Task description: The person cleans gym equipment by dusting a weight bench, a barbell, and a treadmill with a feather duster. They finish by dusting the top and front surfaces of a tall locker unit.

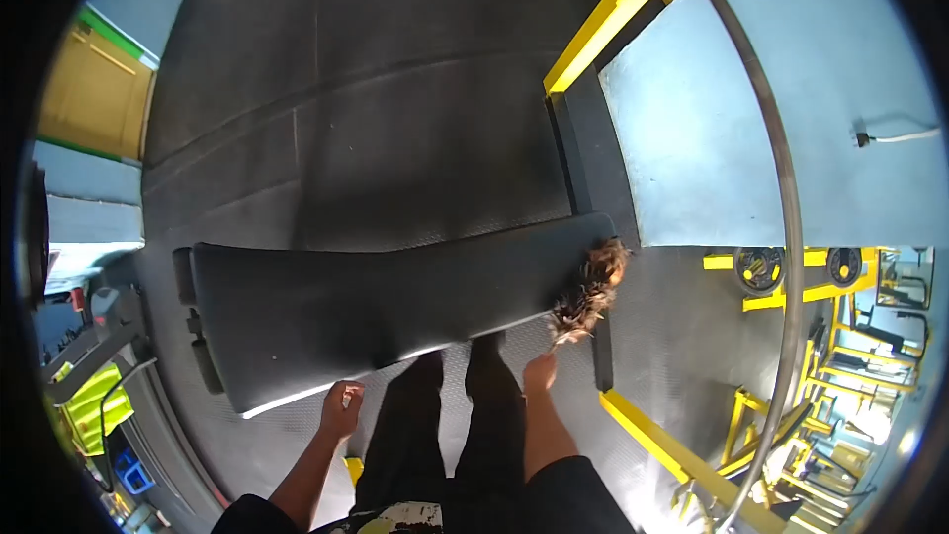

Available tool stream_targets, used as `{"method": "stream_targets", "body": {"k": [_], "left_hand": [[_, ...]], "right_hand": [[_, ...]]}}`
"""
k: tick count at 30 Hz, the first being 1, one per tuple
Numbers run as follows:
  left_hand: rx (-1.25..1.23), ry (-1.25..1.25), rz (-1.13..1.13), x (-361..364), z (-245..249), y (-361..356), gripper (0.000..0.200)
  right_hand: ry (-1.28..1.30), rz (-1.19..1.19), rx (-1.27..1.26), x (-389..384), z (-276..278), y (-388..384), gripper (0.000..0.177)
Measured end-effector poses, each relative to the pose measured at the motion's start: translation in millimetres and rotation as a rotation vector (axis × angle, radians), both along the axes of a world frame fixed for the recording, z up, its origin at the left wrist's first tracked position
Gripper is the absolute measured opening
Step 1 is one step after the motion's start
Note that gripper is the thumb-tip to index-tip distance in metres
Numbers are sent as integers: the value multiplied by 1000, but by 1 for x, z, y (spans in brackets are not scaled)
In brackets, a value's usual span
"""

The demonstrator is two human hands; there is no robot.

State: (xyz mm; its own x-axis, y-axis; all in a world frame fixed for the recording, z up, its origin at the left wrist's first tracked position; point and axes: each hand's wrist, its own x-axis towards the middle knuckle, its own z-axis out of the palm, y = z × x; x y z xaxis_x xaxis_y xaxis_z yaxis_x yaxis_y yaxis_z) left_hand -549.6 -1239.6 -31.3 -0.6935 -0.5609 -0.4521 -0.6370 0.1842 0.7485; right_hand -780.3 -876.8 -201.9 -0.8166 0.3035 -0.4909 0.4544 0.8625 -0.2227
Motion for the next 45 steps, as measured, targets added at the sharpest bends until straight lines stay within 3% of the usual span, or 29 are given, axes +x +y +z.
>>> {"method": "stream_targets", "body": {"k": [2, 4, 7, 8, 9, 10, 13, 14, 17, 18, 19, 20, 22, 24, 26, 29, 31, 33, 36, 40, 42, 43, 45], "left_hand": [[0, -63, -52, 28, 20, -15, 19], [50, -89, 22, 57, 33, -15, 22], [32, -39, 59, 111, 27, -9, 27], [38, -35, 69, 128, 30, -1, 28], [35, -37, 106, 147, 27, 7, 30], [5, -35, 180, 166, 31, 13, 30], [-12, -48, 119, 219, 44, 23, 33], [-25, -33, 170, 240, 42, 25, 33], [-54, -243, 331, 297, 37, 21, 40], [-60, -223, 355, 314, 41, 18, 40], [-38, -362, 418, 325, 45, 15, 42], [-11, -498, 479, 338, 44, 9, 45], [6, -567, 513, 380, 13, -5, 49], [47, -623, 600, 403, 18, -27, 50], [-23, -592, 603, 434, -9, -52, 51], [-53, -637, 650, 473, -34, -110, 54], [62, -641, 773, 487, -34, -146, 58], [53, -560, 685, 512, -66, -181, 59], [99, -521, 695, 488, -18, -229, 62], [93, -470, 633, 497, -19, -266, 65], [135, -445, 684, 491, -7, -281, 67], [128, -445, 678, 489, -2, -289, 67], [144, -377, 625, 488, -1, -296, 67]], "right_hand": [[-64, 106, 32, -9, 14, 10, 21], [-150, -355, -218, -3, 68, 20, 14], [-370, -964, -626, -8, 116, 4, 27], [-346, -1093, -598, 2, 94, 11, 25], [-301, -1197, -574, 15, 126, -8, 22], [-338, -1124, -584, 32, 133, -24, 22], [-183, -846, -645, 100, 138, -19, 23], [-147, -663, -642, 121, 151, -26, 23], [-126, -251, -661, 172, 149, -25, 26], [-179, -94, -608, 183, 137, -15, 29], [-228, 59, -549, 185, 129, -16, 33], [-211, 83, -558, 192, 140, -32, 33], [-128, 271, -328, 213, 183, -63, 27], [-100, 328, -346, 229, 214, -105, 27], [-44, 426, -396, 232, 227, -164, 28], [5, 587, -441, 236, 226, -251, 30], [-31, 654, -402, 270, 230, -265, 31], [-9, 764, -497, 291, 224, -295, 35], [-32, 730, -630, 332, 247, -351, 34], [26, 819, -684, 361, 244, -386, 35], [-269, 743, -619, 366, 284, -417, 33], [-266, 736, -625, 365, 292, -429, 33], [-187, 1086, -455, 363, 305, -445, 31]]}}
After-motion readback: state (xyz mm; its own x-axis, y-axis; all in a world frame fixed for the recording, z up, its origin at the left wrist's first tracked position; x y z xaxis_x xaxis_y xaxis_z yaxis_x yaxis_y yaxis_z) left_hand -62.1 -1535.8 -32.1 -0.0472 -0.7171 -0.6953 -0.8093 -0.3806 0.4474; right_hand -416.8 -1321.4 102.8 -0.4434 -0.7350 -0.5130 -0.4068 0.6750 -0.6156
